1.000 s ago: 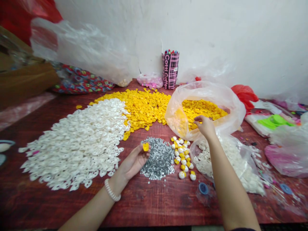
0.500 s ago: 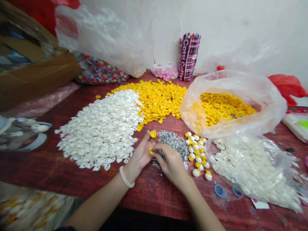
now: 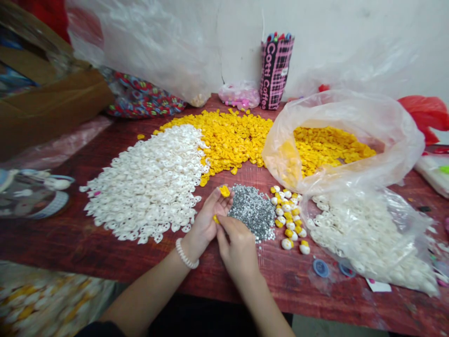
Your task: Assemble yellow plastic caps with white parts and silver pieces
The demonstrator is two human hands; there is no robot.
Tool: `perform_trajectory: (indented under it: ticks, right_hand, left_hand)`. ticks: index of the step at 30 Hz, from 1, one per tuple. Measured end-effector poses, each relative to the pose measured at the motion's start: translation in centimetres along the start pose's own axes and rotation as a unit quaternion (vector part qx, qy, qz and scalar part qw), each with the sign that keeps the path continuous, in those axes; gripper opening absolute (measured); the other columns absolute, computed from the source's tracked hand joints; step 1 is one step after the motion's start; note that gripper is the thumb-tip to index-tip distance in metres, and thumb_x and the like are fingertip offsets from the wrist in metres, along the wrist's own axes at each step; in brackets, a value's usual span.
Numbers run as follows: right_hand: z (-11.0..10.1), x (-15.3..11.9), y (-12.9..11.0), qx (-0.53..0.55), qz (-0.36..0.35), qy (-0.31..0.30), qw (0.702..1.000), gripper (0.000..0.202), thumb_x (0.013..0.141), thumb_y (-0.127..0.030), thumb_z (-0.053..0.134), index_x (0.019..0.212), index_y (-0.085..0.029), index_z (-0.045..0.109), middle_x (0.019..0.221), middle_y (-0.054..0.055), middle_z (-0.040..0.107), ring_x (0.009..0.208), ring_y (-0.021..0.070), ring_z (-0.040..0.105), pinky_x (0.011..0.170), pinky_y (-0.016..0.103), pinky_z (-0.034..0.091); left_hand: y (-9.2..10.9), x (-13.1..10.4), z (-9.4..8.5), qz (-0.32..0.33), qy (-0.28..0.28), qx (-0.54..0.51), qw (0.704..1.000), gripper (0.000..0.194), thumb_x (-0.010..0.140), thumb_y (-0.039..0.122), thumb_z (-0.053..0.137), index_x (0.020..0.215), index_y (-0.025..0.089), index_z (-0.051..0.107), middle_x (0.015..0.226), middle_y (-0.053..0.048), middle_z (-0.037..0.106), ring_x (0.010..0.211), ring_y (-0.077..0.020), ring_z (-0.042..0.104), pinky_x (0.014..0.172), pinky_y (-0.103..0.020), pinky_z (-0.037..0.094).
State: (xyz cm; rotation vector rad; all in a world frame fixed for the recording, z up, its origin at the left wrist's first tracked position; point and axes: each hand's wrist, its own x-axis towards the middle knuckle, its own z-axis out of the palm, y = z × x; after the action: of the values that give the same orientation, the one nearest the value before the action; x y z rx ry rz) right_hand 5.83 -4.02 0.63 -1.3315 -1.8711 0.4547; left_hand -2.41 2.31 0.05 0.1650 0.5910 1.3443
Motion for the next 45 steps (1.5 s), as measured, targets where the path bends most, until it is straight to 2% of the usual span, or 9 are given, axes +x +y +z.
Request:
perform_trajectory:
  ticks: [6,9,11,13,16,21,30,39,45]
  right_hand:
    - [-0.5,-0.1,0.6,0.014,0.013,-0.006,1.0,0.018,0.084,-0.017,0.054,0.097,-0.017,0.066,0.096,0.008,0.071,0.085,0.0198,0.067,0.077,0.031,0.054]
    - [-2.4,0.4,1.2,0.064,0.05,0.002,0.997,0.02,0.083,-0.02,0.056,0.101,-0.02,0.066,0.1,0.006,0.07,0.089,0.018,0.067,0.082,0.031,0.053]
    - [-4.2,1.4,1.5,0.083,0.063,0.039,0.994,0.024,0.083,-0.022,0.057,0.106,-0.023,0.064,0.104,0.004,0.069,0.093,0.0172,0.065,0.085,0.032,0.052]
    - [-5.9,2.8,1.6,0.078,0.047,0.071,0.993,0.027,0.083,-0.022,0.057,0.109,-0.024,0.063,0.107,0.004,0.068,0.097,0.0173,0.063,0.088,0.034,0.05]
    - [-7.0,4.9,1.6,0.052,-0.022,0.029,0.998,0.028,0.085,-0.02,0.054,0.111,-0.025,0.062,0.107,0.003,0.067,0.098,0.0171,0.062,0.089,0.035,0.049]
    - [-5.9,6.0,2.0,0.012,-0.085,-0.03,0.996,0.029,0.087,-0.018,0.05,0.112,-0.026,0.062,0.102,0.004,0.069,0.092,0.0171,0.063,0.082,0.035,0.051]
    - [-5.3,5.2,2.6,-0.018,-0.103,-0.033,0.994,0.031,0.087,-0.015,0.048,0.113,-0.025,0.062,0.098,0.006,0.068,0.089,0.0183,0.062,0.078,0.034,0.052]
    - [-5.8,4.4,4.1,-0.027,-0.187,-0.037,0.981,0.035,0.084,-0.016,0.056,0.118,-0.023,0.056,0.098,0.007,0.066,0.088,0.0173,0.062,0.076,0.034,0.052]
    - [-5.3,4.4,4.7,-0.03,-0.213,-0.008,0.976,0.026,0.083,-0.019,0.058,0.108,-0.023,0.062,0.092,0.007,0.069,0.082,0.018,0.064,0.071,0.034,0.053]
  left_hand:
    - [0.0,-0.1,0.1,-0.024,0.004,-0.01,1.0,0.021,0.06,0.027,0.078,0.071,0.015,0.066,0.071,0.0,0.067,0.069,-0.0109,0.063,0.075,-0.025,0.046]
    - [0.2,-0.2,0.2,-0.029,-0.01,-0.016,0.999,0.02,0.059,0.026,0.079,0.07,0.015,0.066,0.07,0.001,0.067,0.067,-0.0091,0.061,0.072,-0.022,0.046]
    - [0.2,-0.3,0.2,-0.014,-0.024,-0.008,1.0,0.019,0.06,0.025,0.078,0.072,0.014,0.067,0.072,0.0,0.068,0.066,-0.0079,0.06,0.069,-0.02,0.046]
    - [0.1,-0.3,0.2,0.007,-0.038,0.012,0.999,0.017,0.062,0.024,0.077,0.072,0.014,0.068,0.074,0.0,0.068,0.067,-0.0073,0.06,0.068,-0.019,0.045]
    - [-0.1,-0.3,0.1,0.034,-0.057,0.045,0.997,0.014,0.064,0.023,0.076,0.073,0.013,0.069,0.076,-0.001,0.069,0.07,-0.0076,0.06,0.069,-0.019,0.045]
    - [-0.3,-0.4,0.1,0.067,-0.046,0.086,0.993,0.014,0.064,0.02,0.075,0.075,0.015,0.071,0.076,-0.001,0.069,0.073,-0.0088,0.059,0.074,-0.021,0.044]
    - [-0.3,-0.7,0.5,0.115,-0.014,0.145,0.983,0.011,0.061,0.02,0.076,0.069,0.015,0.07,0.071,-0.001,0.068,0.07,-0.0097,0.059,0.075,-0.024,0.043]
    - [-0.8,-1.3,0.3,0.123,-0.009,0.197,0.973,0.007,0.061,0.017,0.075,0.066,0.016,0.07,0.068,-0.001,0.068,0.068,-0.0108,0.06,0.071,-0.024,0.045]
    - [-1.2,-1.4,0.3,0.108,-0.002,0.233,0.966,0.007,0.063,0.019,0.074,0.063,0.015,0.069,0.069,-0.002,0.069,0.069,-0.0126,0.061,0.071,-0.024,0.045]
